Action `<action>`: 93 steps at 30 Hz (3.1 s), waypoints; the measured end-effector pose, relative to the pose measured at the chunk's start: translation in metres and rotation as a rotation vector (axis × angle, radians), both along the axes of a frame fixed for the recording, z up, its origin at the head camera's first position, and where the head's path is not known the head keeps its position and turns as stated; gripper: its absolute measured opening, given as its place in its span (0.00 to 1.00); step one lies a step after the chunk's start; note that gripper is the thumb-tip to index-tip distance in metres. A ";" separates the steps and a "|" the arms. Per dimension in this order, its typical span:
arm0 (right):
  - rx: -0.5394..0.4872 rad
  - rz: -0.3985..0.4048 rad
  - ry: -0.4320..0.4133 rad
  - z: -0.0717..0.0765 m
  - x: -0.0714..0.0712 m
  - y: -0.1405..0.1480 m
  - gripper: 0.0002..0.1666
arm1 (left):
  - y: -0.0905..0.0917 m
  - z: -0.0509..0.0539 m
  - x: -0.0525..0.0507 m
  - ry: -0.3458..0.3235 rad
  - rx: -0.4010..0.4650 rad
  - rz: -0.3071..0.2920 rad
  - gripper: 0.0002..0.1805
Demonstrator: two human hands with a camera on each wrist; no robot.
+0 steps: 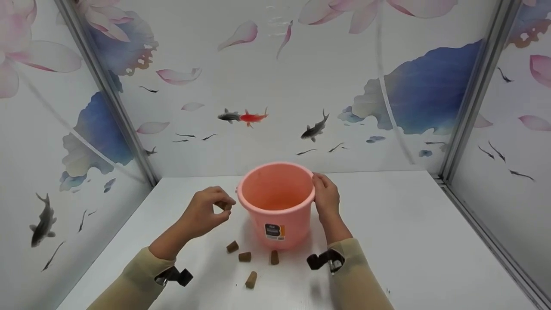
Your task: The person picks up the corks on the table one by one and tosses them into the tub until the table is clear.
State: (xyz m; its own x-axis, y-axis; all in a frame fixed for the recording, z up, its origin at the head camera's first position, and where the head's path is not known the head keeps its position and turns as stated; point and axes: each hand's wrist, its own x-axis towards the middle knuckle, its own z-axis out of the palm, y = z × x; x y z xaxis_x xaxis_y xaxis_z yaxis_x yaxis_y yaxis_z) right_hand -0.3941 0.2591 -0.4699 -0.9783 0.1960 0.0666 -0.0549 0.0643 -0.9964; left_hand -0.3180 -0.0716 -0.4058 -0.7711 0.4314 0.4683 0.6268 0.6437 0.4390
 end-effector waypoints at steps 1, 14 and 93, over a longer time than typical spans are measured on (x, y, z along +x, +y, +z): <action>-0.002 -0.001 0.003 0.000 0.000 0.000 0.31 | 0.001 0.002 0.000 0.003 -0.002 -0.002 0.09; -0.006 -0.003 0.003 0.001 0.001 0.001 0.31 | 0.012 0.011 -0.013 -0.029 0.014 -0.021 0.10; 0.003 -0.029 -0.011 0.004 0.000 0.001 0.31 | 0.103 0.041 -0.097 -0.219 -0.060 -0.030 0.08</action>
State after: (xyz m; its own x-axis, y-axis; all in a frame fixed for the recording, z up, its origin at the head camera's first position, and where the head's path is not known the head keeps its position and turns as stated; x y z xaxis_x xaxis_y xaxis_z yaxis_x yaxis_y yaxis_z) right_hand -0.3944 0.2598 -0.4663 -0.9729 0.2240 0.0569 -0.0426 0.0685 -0.9967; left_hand -0.4145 0.0312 -0.3650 -0.8380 0.4777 0.2638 0.5399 0.6557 0.5278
